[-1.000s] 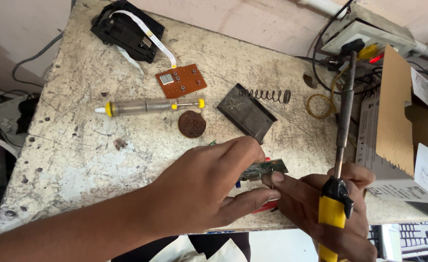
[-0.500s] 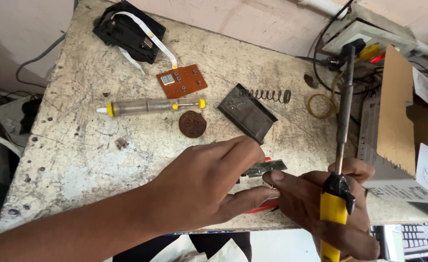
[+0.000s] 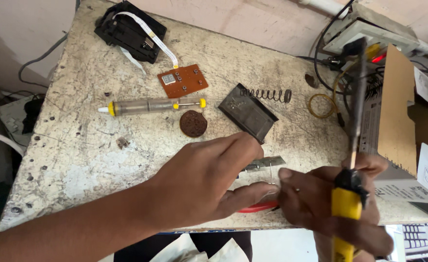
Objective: The person holds a green circuit board in one hand and a soldering iron in the other, soldering and reworking connections on the board while turning it to reach different sides. They occasionally use pliers and a desoldering pump on the board at the workbench.
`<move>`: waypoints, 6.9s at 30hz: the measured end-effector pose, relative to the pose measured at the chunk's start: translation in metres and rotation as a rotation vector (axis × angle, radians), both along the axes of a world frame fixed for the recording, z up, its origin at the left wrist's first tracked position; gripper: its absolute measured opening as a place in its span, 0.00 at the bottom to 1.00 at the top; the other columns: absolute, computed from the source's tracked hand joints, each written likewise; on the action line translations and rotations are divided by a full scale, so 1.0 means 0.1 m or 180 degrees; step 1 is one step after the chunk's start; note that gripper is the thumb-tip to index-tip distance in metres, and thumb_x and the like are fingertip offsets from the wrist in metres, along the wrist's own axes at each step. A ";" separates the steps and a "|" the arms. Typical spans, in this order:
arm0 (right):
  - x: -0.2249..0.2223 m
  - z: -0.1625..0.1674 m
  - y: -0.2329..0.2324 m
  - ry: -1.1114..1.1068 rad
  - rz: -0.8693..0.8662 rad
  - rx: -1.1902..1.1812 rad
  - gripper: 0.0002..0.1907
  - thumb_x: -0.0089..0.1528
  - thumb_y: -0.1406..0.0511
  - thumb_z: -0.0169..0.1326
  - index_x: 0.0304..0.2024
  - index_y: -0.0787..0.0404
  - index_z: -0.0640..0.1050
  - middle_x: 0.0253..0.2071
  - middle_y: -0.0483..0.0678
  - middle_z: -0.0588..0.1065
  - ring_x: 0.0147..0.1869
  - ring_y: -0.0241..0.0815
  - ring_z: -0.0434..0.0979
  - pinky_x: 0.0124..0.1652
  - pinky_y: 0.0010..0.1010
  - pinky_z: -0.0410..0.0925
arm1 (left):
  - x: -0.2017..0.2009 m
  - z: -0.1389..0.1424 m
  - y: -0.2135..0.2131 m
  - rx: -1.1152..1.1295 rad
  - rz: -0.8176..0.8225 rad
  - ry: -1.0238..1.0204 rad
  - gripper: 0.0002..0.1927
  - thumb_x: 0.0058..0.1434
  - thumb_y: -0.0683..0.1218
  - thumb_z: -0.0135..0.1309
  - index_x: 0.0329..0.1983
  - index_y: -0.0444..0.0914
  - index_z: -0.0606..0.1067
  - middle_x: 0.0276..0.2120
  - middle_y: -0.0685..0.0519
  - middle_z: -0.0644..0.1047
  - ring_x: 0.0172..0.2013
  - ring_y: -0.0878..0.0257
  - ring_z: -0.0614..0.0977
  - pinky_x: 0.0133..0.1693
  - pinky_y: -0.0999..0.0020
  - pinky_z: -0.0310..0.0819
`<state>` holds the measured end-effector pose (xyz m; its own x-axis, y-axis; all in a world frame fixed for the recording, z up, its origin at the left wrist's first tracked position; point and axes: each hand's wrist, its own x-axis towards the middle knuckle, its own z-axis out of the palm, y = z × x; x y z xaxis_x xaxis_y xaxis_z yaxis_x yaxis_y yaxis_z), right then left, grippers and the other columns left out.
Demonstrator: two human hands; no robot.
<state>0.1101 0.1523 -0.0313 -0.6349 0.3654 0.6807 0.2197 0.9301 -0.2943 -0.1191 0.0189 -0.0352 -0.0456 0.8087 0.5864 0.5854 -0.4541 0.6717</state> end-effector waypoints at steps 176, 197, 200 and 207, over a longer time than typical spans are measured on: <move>-0.24 -0.08 1.00 0.0852 0.2361 -0.3269 0.27 0.74 0.43 0.30 0.31 0.54 0.61 0.11 0.43 0.51 0.17 0.37 0.39 0.26 0.32 0.46 | 0.31 0.05 0.04 0.1855 0.0444 0.3386 0.09 0.70 0.50 0.50 0.36 0.48 0.63 0.35 0.58 0.73 0.34 0.60 0.81 0.33 0.62 0.82; -0.26 -0.05 0.96 0.0761 0.2221 -0.3130 0.28 0.73 0.42 0.31 0.30 0.54 0.60 0.11 0.44 0.51 0.16 0.39 0.41 0.26 0.34 0.48 | 0.31 0.03 0.03 0.1859 0.0421 0.3359 0.11 0.72 0.52 0.50 0.36 0.48 0.63 0.34 0.59 0.73 0.33 0.60 0.81 0.33 0.61 0.82; -0.27 -0.04 0.94 0.0849 0.2231 -0.3226 0.27 0.73 0.42 0.32 0.31 0.54 0.60 0.12 0.45 0.51 0.16 0.40 0.42 0.26 0.33 0.48 | 0.31 0.03 0.03 0.1860 0.0433 0.3411 0.10 0.71 0.51 0.50 0.36 0.48 0.63 0.35 0.59 0.73 0.33 0.60 0.81 0.32 0.61 0.82; -0.29 -0.02 0.90 0.0756 0.2131 -0.3105 0.28 0.73 0.41 0.32 0.31 0.54 0.58 0.13 0.44 0.50 0.17 0.40 0.42 0.27 0.33 0.48 | 0.30 0.04 0.02 0.1843 0.0441 0.3407 0.09 0.71 0.51 0.49 0.37 0.48 0.63 0.35 0.59 0.73 0.33 0.60 0.81 0.32 0.62 0.81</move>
